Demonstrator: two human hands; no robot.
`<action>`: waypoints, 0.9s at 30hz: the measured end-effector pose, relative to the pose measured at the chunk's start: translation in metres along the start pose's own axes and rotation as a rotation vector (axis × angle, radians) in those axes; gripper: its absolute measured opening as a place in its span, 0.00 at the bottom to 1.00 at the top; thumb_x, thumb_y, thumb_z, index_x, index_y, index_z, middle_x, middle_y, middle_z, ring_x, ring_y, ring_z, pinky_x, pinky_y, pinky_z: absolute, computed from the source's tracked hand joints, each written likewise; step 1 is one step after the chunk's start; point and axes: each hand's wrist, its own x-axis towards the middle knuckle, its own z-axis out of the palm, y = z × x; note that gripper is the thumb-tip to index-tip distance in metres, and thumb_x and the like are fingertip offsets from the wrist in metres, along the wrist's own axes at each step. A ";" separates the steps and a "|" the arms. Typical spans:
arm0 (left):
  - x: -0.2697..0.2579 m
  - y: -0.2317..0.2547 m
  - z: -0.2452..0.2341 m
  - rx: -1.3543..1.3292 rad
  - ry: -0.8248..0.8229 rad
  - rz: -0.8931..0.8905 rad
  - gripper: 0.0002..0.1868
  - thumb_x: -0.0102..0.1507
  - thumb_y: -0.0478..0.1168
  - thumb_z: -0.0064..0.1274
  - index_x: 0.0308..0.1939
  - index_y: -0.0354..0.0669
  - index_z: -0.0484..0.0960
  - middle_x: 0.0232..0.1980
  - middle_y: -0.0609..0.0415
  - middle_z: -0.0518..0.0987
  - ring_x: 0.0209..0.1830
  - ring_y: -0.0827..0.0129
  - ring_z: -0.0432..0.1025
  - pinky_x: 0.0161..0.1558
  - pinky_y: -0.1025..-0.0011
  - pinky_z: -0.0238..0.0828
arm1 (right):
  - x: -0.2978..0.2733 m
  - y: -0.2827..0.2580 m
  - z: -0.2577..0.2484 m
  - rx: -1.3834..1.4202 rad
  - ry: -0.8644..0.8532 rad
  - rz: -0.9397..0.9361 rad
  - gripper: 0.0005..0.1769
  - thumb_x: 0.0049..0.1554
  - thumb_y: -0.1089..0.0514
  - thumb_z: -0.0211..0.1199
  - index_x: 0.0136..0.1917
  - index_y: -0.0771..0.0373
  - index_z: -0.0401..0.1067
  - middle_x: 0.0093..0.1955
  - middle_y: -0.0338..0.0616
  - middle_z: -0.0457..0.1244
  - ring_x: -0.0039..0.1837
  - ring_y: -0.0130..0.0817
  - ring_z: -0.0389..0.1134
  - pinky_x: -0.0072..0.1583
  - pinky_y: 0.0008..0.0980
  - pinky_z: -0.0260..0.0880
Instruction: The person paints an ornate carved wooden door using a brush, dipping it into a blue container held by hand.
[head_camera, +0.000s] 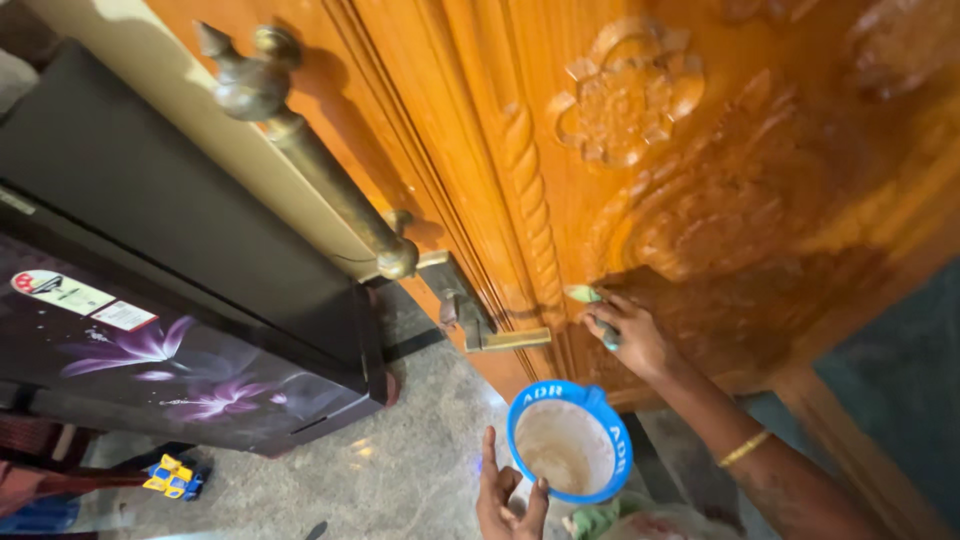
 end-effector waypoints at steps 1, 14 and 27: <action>0.000 -0.002 0.000 -0.003 0.007 -0.001 0.53 0.49 0.23 0.59 0.77 0.38 0.52 0.23 0.55 0.78 0.29 0.73 0.78 0.47 0.77 0.69 | 0.007 -0.005 -0.006 0.001 -0.005 -0.005 0.12 0.53 0.60 0.74 0.51 0.55 0.79 0.60 0.51 0.70 0.58 0.51 0.73 0.58 0.43 0.75; 0.011 0.023 0.000 -0.047 0.023 -0.078 0.56 0.51 0.24 0.56 0.81 0.44 0.48 0.24 0.53 0.83 0.33 0.69 0.84 0.43 0.77 0.75 | 0.092 -0.097 -0.125 -0.050 0.479 -0.417 0.12 0.58 0.72 0.71 0.55 0.68 0.75 0.67 0.61 0.64 0.63 0.50 0.72 0.63 0.39 0.76; 0.012 0.040 0.024 -0.087 0.067 0.089 0.53 0.53 0.22 0.56 0.79 0.41 0.48 0.25 0.55 0.82 0.31 0.75 0.82 0.42 0.84 0.71 | 0.150 -0.117 -0.182 0.018 0.557 -0.508 0.11 0.62 0.72 0.73 0.56 0.67 0.75 0.66 0.56 0.66 0.68 0.48 0.72 0.67 0.37 0.77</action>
